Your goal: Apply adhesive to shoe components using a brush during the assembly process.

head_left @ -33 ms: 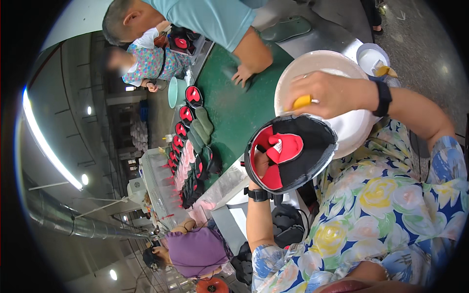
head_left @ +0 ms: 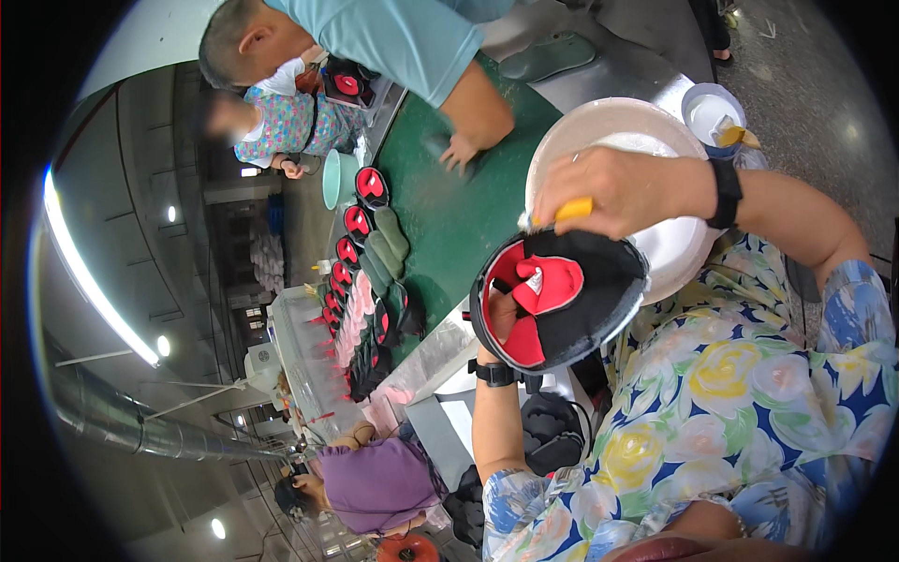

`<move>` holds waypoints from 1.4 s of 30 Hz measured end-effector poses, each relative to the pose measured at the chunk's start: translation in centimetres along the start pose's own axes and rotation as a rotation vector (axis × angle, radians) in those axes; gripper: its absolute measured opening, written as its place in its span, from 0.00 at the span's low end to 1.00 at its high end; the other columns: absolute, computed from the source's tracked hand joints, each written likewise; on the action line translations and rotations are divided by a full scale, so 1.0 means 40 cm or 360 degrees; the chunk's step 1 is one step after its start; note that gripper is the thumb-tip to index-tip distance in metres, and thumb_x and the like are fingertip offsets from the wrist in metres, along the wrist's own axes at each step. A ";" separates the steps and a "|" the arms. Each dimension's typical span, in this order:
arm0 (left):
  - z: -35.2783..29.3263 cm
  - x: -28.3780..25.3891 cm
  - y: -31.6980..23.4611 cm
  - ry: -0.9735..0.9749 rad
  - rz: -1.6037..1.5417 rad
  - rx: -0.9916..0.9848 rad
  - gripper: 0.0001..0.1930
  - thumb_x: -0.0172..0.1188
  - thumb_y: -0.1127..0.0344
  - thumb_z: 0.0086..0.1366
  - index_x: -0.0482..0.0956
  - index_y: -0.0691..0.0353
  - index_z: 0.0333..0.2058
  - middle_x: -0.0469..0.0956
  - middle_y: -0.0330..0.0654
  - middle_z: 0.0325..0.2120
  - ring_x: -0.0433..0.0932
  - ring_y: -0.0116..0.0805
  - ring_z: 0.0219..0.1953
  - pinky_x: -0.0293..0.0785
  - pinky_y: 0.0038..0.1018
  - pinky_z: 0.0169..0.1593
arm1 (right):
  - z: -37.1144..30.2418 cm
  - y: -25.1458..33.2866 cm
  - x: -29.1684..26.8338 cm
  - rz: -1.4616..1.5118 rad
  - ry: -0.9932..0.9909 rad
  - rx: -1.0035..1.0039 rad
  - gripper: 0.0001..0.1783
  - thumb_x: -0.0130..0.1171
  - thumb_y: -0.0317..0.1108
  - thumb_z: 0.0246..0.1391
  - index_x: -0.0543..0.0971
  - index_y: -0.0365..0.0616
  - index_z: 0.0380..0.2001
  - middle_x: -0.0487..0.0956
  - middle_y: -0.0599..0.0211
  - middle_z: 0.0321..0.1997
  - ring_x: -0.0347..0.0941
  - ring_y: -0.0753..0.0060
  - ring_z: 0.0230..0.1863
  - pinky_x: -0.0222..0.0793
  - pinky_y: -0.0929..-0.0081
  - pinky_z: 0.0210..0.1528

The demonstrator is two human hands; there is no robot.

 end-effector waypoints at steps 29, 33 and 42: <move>0.125 -0.320 0.197 -0.0564 -0.0737 0.0468 0.16 0.62 0.73 0.62 0.78 0.59 0.49 0.81 0.41 0.45 0.80 0.35 0.43 0.80 0.33 0.48 | -0.069 0.092 0.124 0.0343 0.0154 -0.0022 0.09 0.62 0.24 0.50 0.78 0.43 0.37 0.80 0.63 0.38 0.78 0.58 0.41 0.74 0.66 0.43; 0.134 -0.398 0.222 -0.0801 -0.1001 0.0599 0.15 0.62 0.73 0.63 0.78 0.59 0.49 0.81 0.41 0.44 0.80 0.36 0.43 0.80 0.33 0.48 | -0.044 0.034 0.081 0.0027 0.0187 0.0085 0.10 0.61 0.21 0.49 0.77 0.40 0.36 0.80 0.61 0.37 0.77 0.56 0.40 0.74 0.66 0.44; 0.136 -0.681 0.240 -0.1158 -0.1651 0.0846 0.13 0.60 0.71 0.65 0.77 0.58 0.49 0.81 0.41 0.43 0.80 0.37 0.43 0.81 0.32 0.47 | -0.058 0.049 -0.007 0.0052 -0.0031 0.0838 0.09 0.60 0.17 0.50 0.77 0.37 0.36 0.79 0.61 0.40 0.76 0.67 0.44 0.70 0.73 0.50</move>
Point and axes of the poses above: each hand's wrist, its own z-axis towards the middle knuckle, its own x-axis out of the palm, y = z × x, the point moved 3 cm from there along z, towards the middle knuckle
